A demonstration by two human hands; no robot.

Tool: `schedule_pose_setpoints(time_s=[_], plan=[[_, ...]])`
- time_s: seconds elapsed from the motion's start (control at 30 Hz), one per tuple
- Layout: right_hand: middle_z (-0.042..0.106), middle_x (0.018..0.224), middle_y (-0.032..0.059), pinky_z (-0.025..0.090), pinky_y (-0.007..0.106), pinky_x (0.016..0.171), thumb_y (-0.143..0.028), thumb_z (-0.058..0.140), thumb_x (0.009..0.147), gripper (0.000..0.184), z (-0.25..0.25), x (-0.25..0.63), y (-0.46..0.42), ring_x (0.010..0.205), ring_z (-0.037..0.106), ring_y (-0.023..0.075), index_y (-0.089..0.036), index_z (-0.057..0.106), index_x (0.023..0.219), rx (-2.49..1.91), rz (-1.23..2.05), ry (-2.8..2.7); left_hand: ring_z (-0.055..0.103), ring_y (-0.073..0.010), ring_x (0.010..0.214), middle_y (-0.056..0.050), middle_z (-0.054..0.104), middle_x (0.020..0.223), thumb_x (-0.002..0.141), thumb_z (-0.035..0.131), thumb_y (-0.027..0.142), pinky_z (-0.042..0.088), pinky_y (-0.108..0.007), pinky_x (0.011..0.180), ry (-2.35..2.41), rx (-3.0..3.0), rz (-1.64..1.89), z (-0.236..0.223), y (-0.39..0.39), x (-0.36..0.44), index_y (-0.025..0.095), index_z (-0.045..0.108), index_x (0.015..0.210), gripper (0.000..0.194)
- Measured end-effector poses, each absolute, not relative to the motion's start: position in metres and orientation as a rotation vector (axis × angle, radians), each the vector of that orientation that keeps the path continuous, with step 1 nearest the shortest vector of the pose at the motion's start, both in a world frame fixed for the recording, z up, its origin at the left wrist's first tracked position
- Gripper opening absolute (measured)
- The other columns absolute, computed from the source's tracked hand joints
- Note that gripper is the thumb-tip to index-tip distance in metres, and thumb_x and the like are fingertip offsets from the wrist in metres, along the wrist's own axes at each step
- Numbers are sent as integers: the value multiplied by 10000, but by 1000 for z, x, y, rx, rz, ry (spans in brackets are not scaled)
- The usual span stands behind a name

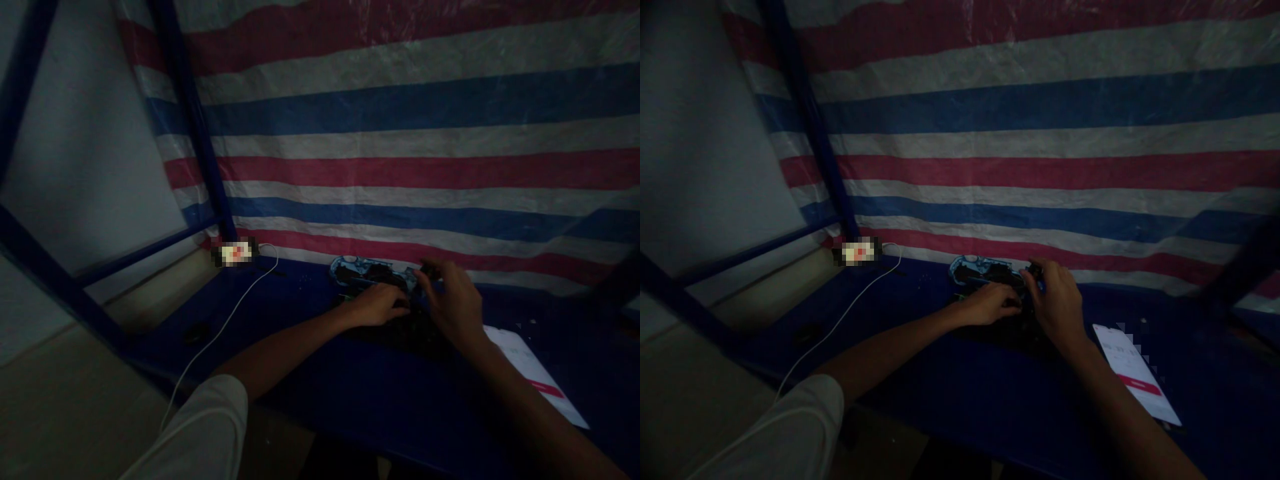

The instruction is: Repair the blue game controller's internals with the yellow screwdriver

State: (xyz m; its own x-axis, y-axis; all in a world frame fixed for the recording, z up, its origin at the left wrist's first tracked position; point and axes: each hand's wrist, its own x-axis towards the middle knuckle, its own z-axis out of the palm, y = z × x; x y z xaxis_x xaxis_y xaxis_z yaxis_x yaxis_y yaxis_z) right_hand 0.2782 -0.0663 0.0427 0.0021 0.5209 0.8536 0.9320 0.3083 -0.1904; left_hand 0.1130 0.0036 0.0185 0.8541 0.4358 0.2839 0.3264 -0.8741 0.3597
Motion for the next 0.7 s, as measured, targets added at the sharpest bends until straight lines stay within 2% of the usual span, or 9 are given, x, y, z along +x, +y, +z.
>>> schedule_pose_setpoints(time_s=[0.13,0.27,0.43,0.57,0.63,0.7], plan=[[701,878,87,461,373,751,-500,483,1024,334,53,278,-53,806,628,240,-205,639,1004,-1338,-585,-1718,709,-266,1052,-123,756,1088,969,667,255,518,-352,914,600,2732,515,15,5,114,133,749,1091,191],[711,934,100,482,372,747,-471,477,1028,326,52,273,-49,821,642,241,-190,628,1097,-1295,-607,-1714,712,-269,1060,-128,756,1091,964,672,264,519,-342,909,590,2750,530,12,7,115,137,746,1083,189],[703,1021,113,511,378,748,-396,512,1006,297,47,271,-51,836,645,236,-189,615,1193,-1271,-478,-1679,718,-263,1042,-126,758,1080,973,658,260,521,-323,874,596,2748,483,16,3,113,134,746,1069,182],[660,1100,137,516,434,830,-373,516,993,249,46,272,-50,979,617,275,-206,611,1151,-1213,-489,-1651,711,-282,1069,-145,755,1113,969,661,250,523,-341,886,634,2726,455,22,-2,111,112,742,1083,196],[627,1030,127,507,446,824,-405,531,985,226,45,273,-50,1007,584,294,-218,609,1083,-1207,-521,-1607,710,-278,1068,-139,755,1113,970,661,249,526,-343,889,639,2704,447,24,-3,111,120,742,1086,192],[587,933,97,492,434,772,-454,562,971,243,44,273,-51,931,566,287,-229,602,1052,-1240,-526,-1558,707,-275,1062,-135,752,1108,969,661,247,529,-347,887,643,2696,448,23,-4,111,129,744,1084,184]])
